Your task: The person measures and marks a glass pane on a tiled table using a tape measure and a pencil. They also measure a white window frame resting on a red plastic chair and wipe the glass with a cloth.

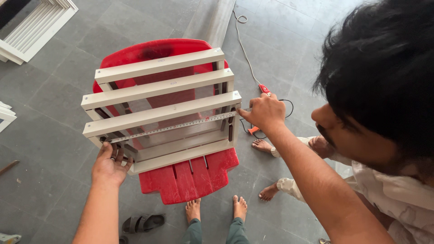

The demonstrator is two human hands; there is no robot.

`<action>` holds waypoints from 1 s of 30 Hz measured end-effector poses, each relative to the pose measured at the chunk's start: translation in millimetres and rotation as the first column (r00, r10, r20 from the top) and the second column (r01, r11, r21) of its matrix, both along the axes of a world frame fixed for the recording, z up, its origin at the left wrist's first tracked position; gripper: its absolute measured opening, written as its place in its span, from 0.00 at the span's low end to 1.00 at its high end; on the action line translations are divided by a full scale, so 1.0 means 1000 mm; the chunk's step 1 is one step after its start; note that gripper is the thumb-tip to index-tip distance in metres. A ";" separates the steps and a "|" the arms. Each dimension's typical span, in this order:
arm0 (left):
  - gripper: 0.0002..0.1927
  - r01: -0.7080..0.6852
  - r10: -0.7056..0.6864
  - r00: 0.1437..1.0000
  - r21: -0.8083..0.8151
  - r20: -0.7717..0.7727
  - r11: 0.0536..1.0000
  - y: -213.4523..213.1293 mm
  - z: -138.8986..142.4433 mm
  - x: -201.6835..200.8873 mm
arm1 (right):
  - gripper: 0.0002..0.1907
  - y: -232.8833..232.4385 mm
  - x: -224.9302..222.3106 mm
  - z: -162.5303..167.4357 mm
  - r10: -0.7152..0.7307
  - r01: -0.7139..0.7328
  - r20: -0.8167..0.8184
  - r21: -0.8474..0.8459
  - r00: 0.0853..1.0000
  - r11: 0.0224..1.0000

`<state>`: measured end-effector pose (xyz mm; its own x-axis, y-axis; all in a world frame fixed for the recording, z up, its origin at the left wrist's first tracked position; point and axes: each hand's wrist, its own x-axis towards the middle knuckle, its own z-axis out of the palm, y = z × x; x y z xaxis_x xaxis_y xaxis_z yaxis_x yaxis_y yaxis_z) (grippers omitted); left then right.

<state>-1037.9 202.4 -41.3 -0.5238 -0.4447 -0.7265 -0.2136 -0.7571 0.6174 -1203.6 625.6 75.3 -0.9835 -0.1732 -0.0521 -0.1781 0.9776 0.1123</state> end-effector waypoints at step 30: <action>0.14 -0.032 0.032 0.999 0.029 -0.008 0.999 -0.001 0.001 -0.001 | 0.29 0.012 -0.017 -0.048 0.079 -0.098 -0.142 -0.135 0.987 0.986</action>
<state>-1038.9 201.4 -40.7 -0.5158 -0.4403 -0.7350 -0.1838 -0.7811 0.5968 -1220.2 637.5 27.0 -0.9602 -0.2560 0.1121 -0.2572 0.9663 0.0033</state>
